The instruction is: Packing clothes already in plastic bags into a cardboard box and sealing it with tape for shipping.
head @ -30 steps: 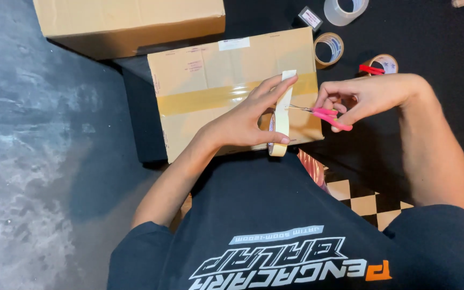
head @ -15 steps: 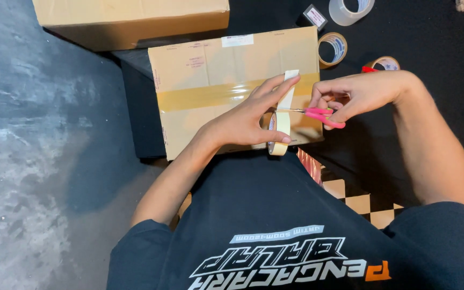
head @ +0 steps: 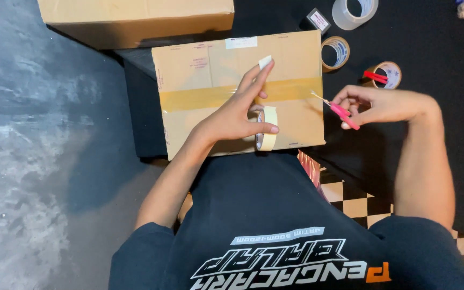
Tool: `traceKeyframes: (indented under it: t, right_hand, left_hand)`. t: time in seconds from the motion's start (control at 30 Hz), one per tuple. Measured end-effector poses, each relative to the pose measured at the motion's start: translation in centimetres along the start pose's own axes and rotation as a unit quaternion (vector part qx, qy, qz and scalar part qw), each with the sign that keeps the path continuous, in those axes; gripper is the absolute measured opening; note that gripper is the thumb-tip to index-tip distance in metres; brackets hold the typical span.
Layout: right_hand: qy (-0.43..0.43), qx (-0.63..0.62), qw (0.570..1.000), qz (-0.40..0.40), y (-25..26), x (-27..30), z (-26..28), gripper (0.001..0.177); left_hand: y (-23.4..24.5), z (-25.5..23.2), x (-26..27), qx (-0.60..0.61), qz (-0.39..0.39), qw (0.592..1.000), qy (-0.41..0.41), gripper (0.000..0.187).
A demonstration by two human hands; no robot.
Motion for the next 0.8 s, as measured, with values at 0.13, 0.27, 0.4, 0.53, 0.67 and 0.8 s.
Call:
traceKeyframes:
  t: [0.13,0.27,0.4,0.53,0.67,0.8]
  right_hand:
    - [-0.075,-0.049,0.992,-0.088,-0.4,-3.4,-9.1,0.056]
    - [-0.081,-0.120,0.973,-0.181,-2.3,-6.2,-15.2,0.047]
    - [-0.233,0.023,0.933,-0.273,-3.2,-6.5,-15.9,0.062]
    - [-0.226,0.041,0.917,-0.326,-2.7,-7.7,-15.2,0.057]
    - [-0.196,0.090,0.896,-0.389,-0.6,-10.9,-16.9,0.052]
    - [-0.166,0.076,0.895,-0.407,1.6,-17.3,-23.0,0.046]
  left_hand:
    - [1.6,-0.2,0.7,0.006,-0.047,0.999,-0.025,0.117]
    - [2.5,0.0,1.5,0.081,-0.094,0.992,-0.020,0.121]
    - [3.1,0.8,1.8,0.189,-0.119,0.973,-0.051,0.117]
    - [3.2,1.9,2.2,0.271,-0.135,0.950,-0.069,0.117]
    - [3.0,3.8,2.3,0.285,-0.158,0.942,-0.079,0.123]
    - [3.0,4.1,3.1,0.283,-0.184,0.939,-0.072,0.131]
Point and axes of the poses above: each hand's wrist, its own x-axis away from the middle knuckle, its own y-axis out of the back of the hand, z = x × y, the point moved 10 cm from there along -x, towards the middle knuckle, and after that the axes turned 3 degrees about -y, right-handed, at the moved point
